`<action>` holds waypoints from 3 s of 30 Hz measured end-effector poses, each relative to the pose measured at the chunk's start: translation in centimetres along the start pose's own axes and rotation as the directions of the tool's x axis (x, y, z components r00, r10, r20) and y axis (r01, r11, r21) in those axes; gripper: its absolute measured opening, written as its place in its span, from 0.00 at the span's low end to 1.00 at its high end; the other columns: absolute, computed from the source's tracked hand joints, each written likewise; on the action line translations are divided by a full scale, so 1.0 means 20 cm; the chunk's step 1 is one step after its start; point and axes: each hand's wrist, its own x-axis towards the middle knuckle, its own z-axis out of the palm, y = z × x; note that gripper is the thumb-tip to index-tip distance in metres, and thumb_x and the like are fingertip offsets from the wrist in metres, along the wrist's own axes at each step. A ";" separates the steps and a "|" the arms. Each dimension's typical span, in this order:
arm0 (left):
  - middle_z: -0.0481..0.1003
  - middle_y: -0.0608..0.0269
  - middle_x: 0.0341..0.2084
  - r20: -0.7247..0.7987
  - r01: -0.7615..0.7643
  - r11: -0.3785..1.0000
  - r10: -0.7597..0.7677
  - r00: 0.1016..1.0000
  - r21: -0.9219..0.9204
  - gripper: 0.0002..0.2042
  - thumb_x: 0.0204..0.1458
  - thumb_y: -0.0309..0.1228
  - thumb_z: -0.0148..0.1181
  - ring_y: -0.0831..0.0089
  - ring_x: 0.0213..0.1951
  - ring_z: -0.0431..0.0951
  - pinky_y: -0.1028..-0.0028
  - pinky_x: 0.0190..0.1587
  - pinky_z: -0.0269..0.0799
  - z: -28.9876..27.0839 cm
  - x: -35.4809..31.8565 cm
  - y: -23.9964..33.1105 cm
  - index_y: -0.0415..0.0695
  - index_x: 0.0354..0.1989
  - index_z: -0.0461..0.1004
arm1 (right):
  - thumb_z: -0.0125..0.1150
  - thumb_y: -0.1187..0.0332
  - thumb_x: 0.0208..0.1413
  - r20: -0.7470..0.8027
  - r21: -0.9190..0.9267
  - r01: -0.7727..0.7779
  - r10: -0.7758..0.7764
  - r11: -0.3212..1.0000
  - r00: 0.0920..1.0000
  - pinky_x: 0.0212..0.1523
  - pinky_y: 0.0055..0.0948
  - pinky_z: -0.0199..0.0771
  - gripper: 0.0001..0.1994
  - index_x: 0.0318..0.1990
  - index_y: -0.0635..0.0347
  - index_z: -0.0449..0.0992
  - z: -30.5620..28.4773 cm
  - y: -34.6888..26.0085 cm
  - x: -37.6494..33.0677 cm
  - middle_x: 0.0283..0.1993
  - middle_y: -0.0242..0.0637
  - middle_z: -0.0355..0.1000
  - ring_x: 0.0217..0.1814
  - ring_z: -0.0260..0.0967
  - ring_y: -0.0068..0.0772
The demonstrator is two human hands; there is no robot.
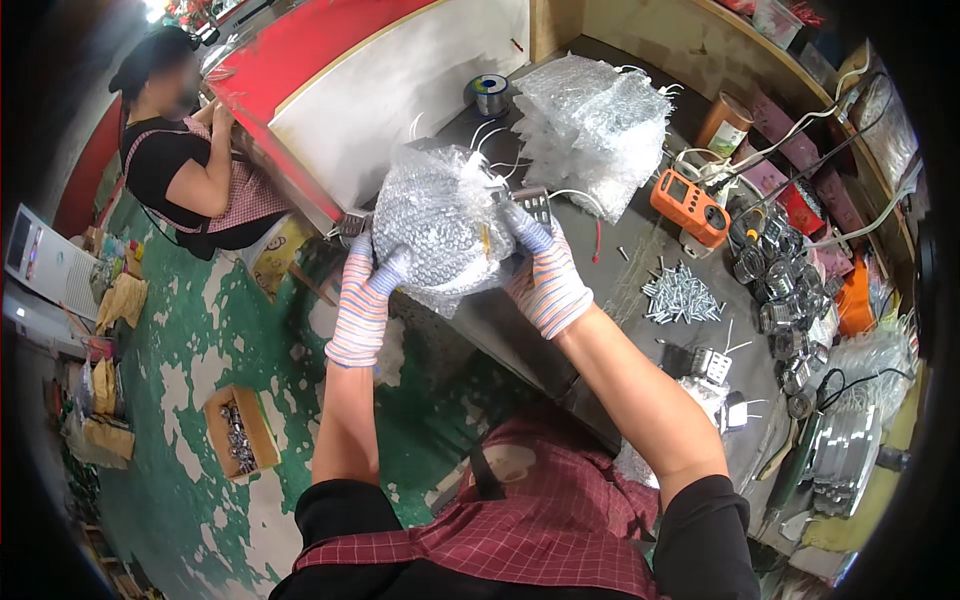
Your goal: Assembling electrical light fixtures by attaching components and using a power screwdriver.
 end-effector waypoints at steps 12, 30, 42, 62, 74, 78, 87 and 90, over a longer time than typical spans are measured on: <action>0.77 0.46 0.47 0.055 -0.281 0.826 0.293 0.955 0.489 0.20 0.59 0.35 0.64 0.60 0.45 0.77 0.66 0.51 0.73 -0.06 -0.08 -0.21 0.33 0.53 0.73 | 0.69 0.61 0.56 -0.109 0.058 0.016 -0.010 0.998 0.994 0.65 0.43 0.70 0.22 0.56 0.57 0.75 -0.10 0.02 -0.04 0.56 0.36 0.77 0.60 0.73 0.36; 0.70 0.48 0.58 -0.080 0.440 0.609 -0.639 0.765 -0.660 0.22 0.58 0.28 0.62 0.48 0.60 0.69 0.43 0.63 0.64 -0.01 0.05 -0.15 0.41 0.60 0.68 | 0.68 0.67 0.54 -0.489 -0.128 0.096 -0.147 0.987 0.860 0.64 0.43 0.70 0.17 0.51 0.62 0.78 -0.57 -0.24 -0.71 0.52 0.41 0.78 0.56 0.74 0.42; 0.69 0.43 0.60 0.087 0.521 0.421 -0.711 0.698 -0.742 0.23 0.57 0.22 0.57 0.46 0.60 0.70 0.41 0.64 0.66 -0.13 0.12 -0.15 0.36 0.62 0.66 | 0.60 0.65 0.62 -0.444 -0.289 -0.192 0.046 0.938 0.895 0.62 0.45 0.67 0.25 0.63 0.61 0.61 -0.29 -0.74 -1.00 0.56 0.42 0.69 0.59 0.66 0.38; 0.63 0.52 0.65 -0.096 0.116 0.726 -0.244 0.965 -0.678 0.28 0.61 0.30 0.53 0.55 0.65 0.65 0.50 0.67 0.63 -0.03 -0.21 -0.30 0.46 0.70 0.57 | 0.70 0.59 0.51 0.180 -0.835 0.238 -0.163 0.496 0.970 0.49 0.31 0.72 0.23 0.47 0.66 0.72 0.11 -0.08 0.20 0.40 0.43 0.76 0.43 0.72 0.30; 0.62 0.51 0.66 -0.007 0.301 0.527 -0.505 0.863 -0.795 0.40 0.50 0.41 0.71 0.49 0.66 0.63 0.43 0.69 0.58 -0.25 -0.66 -0.25 0.46 0.71 0.57 | 0.71 0.79 0.49 -0.045 -0.699 -0.018 -0.019 0.715 0.999 0.37 0.28 0.74 0.16 0.23 0.58 0.65 0.02 -0.18 -0.50 0.33 0.33 0.74 0.36 0.73 0.24; 0.63 0.53 0.66 -0.163 0.202 0.652 -0.454 0.876 -0.731 0.40 0.52 0.45 0.69 0.50 0.66 0.63 0.44 0.69 0.56 -0.46 -0.67 -0.20 0.45 0.70 0.58 | 0.71 0.72 0.51 -0.214 -0.646 -0.162 0.027 0.746 0.976 0.33 0.24 0.72 0.10 0.32 0.57 0.71 0.03 -0.24 -0.37 0.31 0.28 0.70 0.32 0.69 0.22; 0.71 0.52 0.59 -0.181 -0.021 0.642 -0.185 0.966 -0.766 0.19 0.68 0.35 0.50 0.58 0.58 0.74 0.56 0.60 0.74 -0.36 -0.38 -0.02 0.38 0.63 0.67 | 0.71 0.65 0.53 -0.213 -0.498 -0.184 0.087 0.847 0.973 0.40 0.32 0.77 0.15 0.46 0.56 0.76 0.03 -0.09 0.20 0.40 0.32 0.76 0.41 0.74 0.27; 0.69 0.49 0.61 -0.407 0.071 0.927 -0.229 0.884 -0.368 0.26 0.63 0.40 0.57 0.53 0.62 0.70 0.48 0.66 0.65 -0.31 -0.38 -0.01 0.36 0.64 0.65 | 0.72 0.64 0.53 -0.219 -0.617 -0.198 0.075 0.761 0.973 0.41 0.33 0.78 0.15 0.46 0.55 0.77 0.03 -0.10 0.18 0.41 0.32 0.78 0.41 0.75 0.27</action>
